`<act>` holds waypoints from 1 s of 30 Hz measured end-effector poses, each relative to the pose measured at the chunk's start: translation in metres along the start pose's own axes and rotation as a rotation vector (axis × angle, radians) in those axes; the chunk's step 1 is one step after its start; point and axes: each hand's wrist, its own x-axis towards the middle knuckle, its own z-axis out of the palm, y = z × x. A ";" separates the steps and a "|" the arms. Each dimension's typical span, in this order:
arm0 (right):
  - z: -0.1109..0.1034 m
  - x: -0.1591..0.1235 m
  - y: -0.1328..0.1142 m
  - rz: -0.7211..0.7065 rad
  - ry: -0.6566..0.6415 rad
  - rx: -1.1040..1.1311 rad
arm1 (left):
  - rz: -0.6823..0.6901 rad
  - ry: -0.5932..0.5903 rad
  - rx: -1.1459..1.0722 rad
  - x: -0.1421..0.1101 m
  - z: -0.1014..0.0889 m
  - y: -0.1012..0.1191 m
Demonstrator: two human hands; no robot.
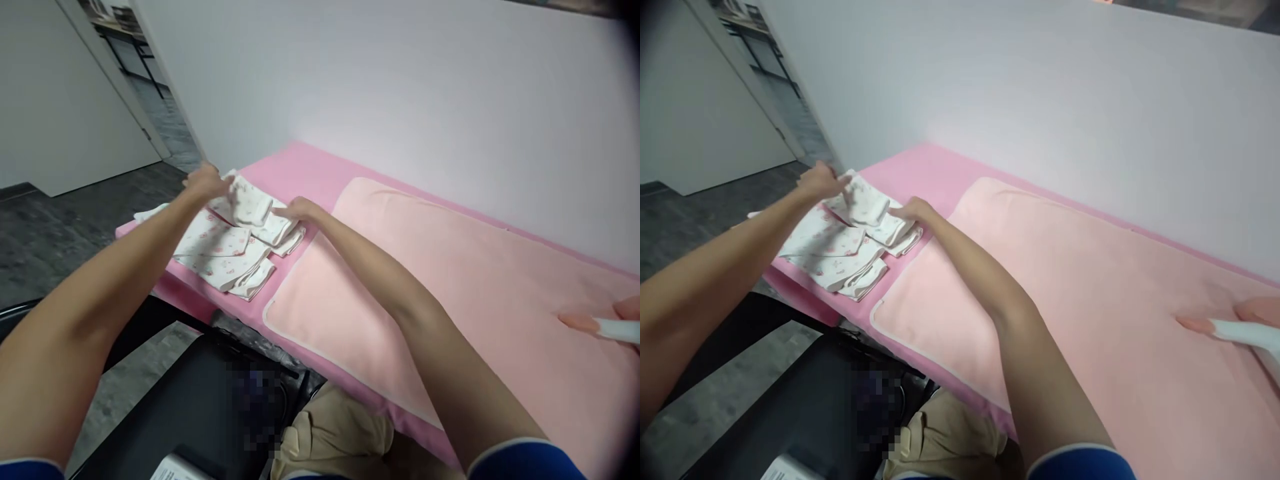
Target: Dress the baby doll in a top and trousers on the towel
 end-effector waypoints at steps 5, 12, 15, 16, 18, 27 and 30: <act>0.047 0.001 0.050 -0.201 -0.008 -0.319 | 0.546 -0.272 0.243 -0.024 0.043 -0.019; 0.083 -0.001 0.103 -0.300 0.036 -0.571 | 0.516 -0.525 0.335 -0.043 0.076 -0.029; 0.080 -0.010 0.090 -0.284 0.051 -0.589 | 0.520 -0.564 0.341 -0.042 0.065 -0.021; 0.078 -0.022 0.083 -0.300 0.072 -0.575 | 0.511 -0.539 0.336 -0.043 0.056 -0.019; 0.073 -0.059 0.067 -0.362 0.133 -0.516 | 0.461 -0.385 0.332 -0.050 0.031 -0.019; 0.038 -0.294 0.079 -0.390 0.134 -0.303 | -0.468 -0.101 0.436 -0.087 -0.075 -0.099; 0.035 -0.329 0.094 -0.236 0.250 -0.230 | -0.439 -0.268 0.366 -0.085 -0.074 -0.100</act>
